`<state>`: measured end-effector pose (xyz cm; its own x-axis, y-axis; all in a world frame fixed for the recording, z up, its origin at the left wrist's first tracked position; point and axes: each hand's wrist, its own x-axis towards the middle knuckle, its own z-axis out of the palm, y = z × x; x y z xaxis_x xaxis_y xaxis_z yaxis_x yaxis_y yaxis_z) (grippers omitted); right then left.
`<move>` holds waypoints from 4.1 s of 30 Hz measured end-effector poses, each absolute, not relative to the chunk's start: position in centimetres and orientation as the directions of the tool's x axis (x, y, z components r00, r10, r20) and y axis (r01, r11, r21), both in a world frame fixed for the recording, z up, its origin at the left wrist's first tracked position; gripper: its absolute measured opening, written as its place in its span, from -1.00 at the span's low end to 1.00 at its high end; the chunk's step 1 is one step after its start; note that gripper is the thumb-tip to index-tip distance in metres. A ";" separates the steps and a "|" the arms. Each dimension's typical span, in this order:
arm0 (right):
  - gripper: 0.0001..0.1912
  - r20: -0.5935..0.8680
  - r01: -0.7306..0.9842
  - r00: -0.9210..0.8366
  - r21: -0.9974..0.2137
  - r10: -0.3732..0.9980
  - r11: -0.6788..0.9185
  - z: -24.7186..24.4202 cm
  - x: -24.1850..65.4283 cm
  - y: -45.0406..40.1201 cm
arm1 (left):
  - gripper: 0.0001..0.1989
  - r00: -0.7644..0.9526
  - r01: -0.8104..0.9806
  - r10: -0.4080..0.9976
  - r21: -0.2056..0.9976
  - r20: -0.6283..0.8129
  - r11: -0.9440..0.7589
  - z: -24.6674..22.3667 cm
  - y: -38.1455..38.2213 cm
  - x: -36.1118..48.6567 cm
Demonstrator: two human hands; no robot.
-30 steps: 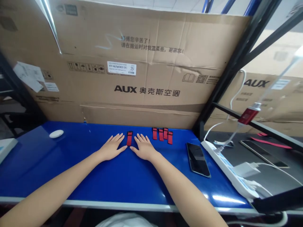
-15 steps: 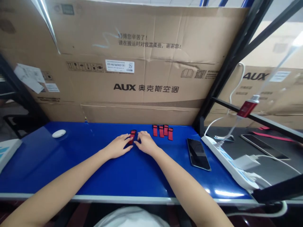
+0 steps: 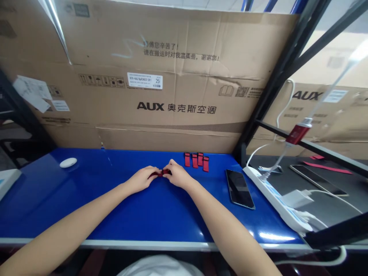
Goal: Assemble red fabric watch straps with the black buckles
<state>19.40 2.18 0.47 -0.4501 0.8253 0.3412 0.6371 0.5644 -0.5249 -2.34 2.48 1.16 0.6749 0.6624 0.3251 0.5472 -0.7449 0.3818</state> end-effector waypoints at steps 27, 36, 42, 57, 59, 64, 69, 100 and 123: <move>-0.74 0.370 0.508 -0.462 -0.635 0.806 0.582 2.5 18.5 1.8 | -0.76 0.709 0.514 0.559 0.228 0.430 -0.827 2.2 1.8 -2.1; -0.71 0.267 0.078 -0.485 -0.935 0.833 0.345 2.8 19.2 1.4 | -0.77 0.688 0.464 0.596 0.380 0.414 -0.800 2.8 1.7 -3.2; -0.75 0.246 -0.239 -0.398 -0.958 0.884 0.159 2.8 18.5 1.1 | -0.67 0.618 0.393 0.713 0.655 0.332 -0.645 2.5 1.2 -3.0; -0.71 0.298 -0.488 -0.013 -0.835 0.954 0.254 7.3 19.1 -0.5 | -0.57 0.807 0.441 0.526 0.866 -0.269 -0.234 6.4 -0.4 -5.4; -0.70 0.301 -0.522 0.051 -0.805 0.952 0.283 7.9 19.8 -0.4 | -0.55 0.819 0.503 0.431 0.836 -0.380 -0.219 6.9 -0.2 -6.2; -0.66 0.202 -0.469 -0.022 -0.867 0.979 0.168 6.5 19.5 0.0 | -0.54 0.678 0.376 0.721 0.910 -0.143 -0.173 6.0 0.3 -5.0; -0.63 0.032 -0.384 -0.147 -0.923 0.989 -0.027 2.7 15.4 0.5 | -0.53 0.618 0.410 0.785 0.830 0.051 -0.377 4.3 -0.1 -2.4; -0.44 0.381 0.903 -0.238 -0.251 0.893 0.348 2.3 19.0 1.0 | -0.43 0.055 0.996 0.904 0.042 0.424 -0.080 5.1 1.8 -5.2; -0.62 0.085 0.147 -0.503 -0.972 0.860 0.182 1.4 19.6 1.3 | -0.76 0.627 0.493 0.686 0.494 0.370 -0.716 2.0 1.0 -1.5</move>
